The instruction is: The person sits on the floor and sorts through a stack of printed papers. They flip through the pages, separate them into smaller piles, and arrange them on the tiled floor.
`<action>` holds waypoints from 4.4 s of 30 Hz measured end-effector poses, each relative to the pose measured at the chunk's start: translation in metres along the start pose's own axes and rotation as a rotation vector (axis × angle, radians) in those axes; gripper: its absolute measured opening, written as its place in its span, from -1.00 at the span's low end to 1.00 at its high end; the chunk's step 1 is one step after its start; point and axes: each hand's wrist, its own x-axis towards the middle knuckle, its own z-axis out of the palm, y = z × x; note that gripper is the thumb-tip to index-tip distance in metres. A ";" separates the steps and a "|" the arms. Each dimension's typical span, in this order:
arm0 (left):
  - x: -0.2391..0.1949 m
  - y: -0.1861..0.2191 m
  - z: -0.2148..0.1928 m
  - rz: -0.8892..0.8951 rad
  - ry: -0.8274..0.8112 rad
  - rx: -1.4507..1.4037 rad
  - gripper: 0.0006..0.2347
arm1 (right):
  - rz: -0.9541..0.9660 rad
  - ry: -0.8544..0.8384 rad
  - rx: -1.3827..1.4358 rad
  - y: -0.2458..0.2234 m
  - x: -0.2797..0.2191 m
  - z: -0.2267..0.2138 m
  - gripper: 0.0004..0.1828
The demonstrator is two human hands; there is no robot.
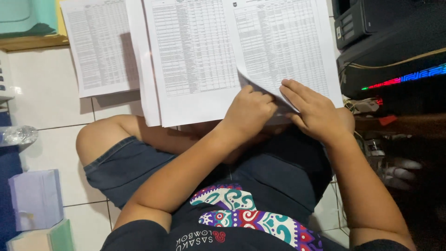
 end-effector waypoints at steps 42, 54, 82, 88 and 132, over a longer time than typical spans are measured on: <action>-0.090 -0.059 -0.136 -0.282 0.384 0.034 -0.77 | 0.579 0.107 0.496 -0.097 0.122 0.065 -0.45; -0.002 0.001 0.008 -0.192 -0.203 -0.128 -0.74 | 0.005 0.899 0.087 -0.042 0.034 -0.070 -0.71; -0.111 -0.092 -0.117 -0.317 -0.058 -0.051 -0.70 | 0.499 0.317 0.139 0.003 0.029 -0.006 -0.35; -0.132 -0.101 -0.130 -0.290 -0.145 -0.148 -0.71 | 0.145 0.324 0.213 -0.134 0.140 0.005 -0.59; -0.008 -0.005 0.012 -0.098 -0.070 -0.106 -0.84 | 0.083 -0.078 0.036 0.007 -0.002 -0.009 -0.08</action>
